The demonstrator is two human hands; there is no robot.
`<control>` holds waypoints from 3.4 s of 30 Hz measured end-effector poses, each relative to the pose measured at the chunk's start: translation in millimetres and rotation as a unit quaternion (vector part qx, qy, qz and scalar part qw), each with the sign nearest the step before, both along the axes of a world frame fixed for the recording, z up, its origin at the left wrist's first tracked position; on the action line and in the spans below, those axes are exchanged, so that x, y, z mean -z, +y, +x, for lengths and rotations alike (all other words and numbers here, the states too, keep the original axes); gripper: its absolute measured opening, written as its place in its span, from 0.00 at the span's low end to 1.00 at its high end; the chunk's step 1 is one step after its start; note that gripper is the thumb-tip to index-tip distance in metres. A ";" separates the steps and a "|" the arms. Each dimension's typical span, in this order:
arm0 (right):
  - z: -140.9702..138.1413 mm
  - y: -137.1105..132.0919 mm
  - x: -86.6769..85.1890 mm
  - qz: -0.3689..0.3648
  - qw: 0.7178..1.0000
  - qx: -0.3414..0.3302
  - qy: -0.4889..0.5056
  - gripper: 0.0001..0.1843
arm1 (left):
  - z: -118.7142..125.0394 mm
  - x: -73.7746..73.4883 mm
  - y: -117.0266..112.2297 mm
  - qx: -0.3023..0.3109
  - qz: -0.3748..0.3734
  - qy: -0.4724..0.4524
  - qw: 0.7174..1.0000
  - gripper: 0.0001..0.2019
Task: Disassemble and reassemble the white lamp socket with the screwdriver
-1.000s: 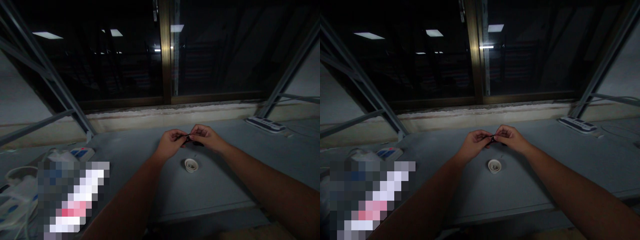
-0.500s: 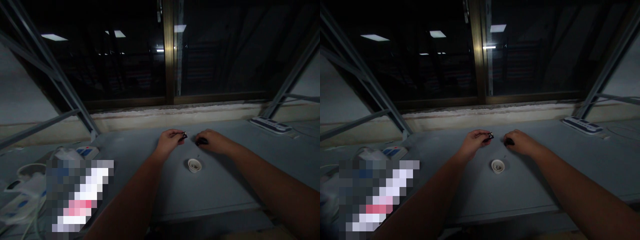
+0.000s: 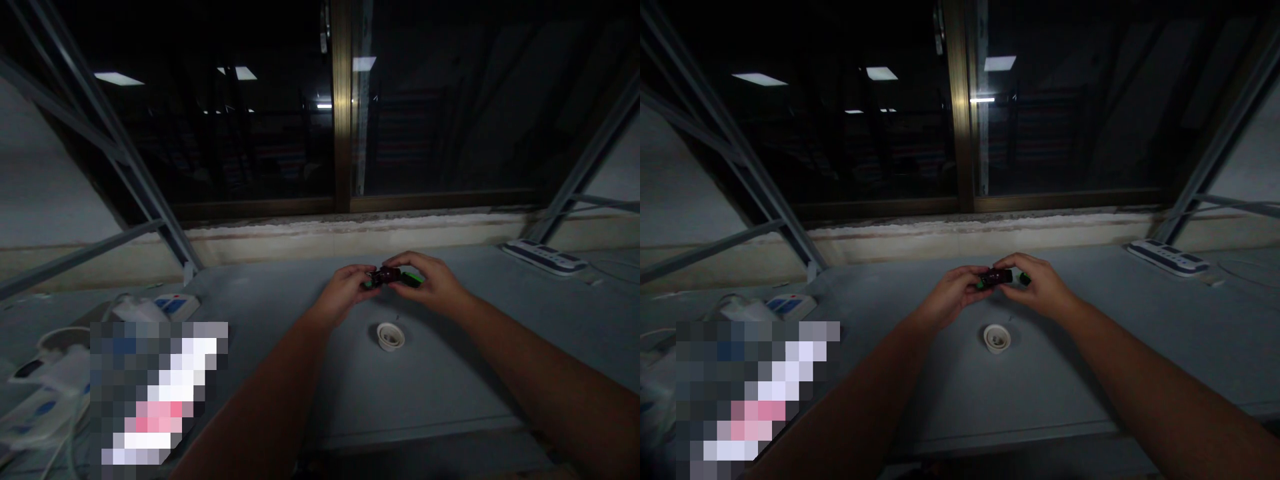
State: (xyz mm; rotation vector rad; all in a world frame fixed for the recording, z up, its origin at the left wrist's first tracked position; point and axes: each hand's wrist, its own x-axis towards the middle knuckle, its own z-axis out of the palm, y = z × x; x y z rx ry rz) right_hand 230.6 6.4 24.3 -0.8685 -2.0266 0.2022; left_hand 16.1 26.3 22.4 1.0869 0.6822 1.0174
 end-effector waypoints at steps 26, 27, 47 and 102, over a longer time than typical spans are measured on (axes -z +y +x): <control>-10.2 5.4 6.0 -0.013 0.999 -0.034 0.010 0.20 | -1.4 1.1 0.1 -0.005 0.052 0.007 0.999 0.18; -8.6 7.4 8.6 -0.048 0.998 -0.032 0.032 0.20 | -2.3 0.3 0.8 -0.016 0.061 0.000 0.998 0.18; 21.2 10.4 -6.7 -0.123 0.992 -0.015 -0.029 0.14 | 1.4 -9.1 -2.0 -0.023 0.151 0.046 0.987 0.15; -13.5 -4.3 5.3 -0.121 0.975 -0.041 0.179 0.11 | 2.1 -12.9 -12.9 0.110 -0.061 -0.064 0.990 0.12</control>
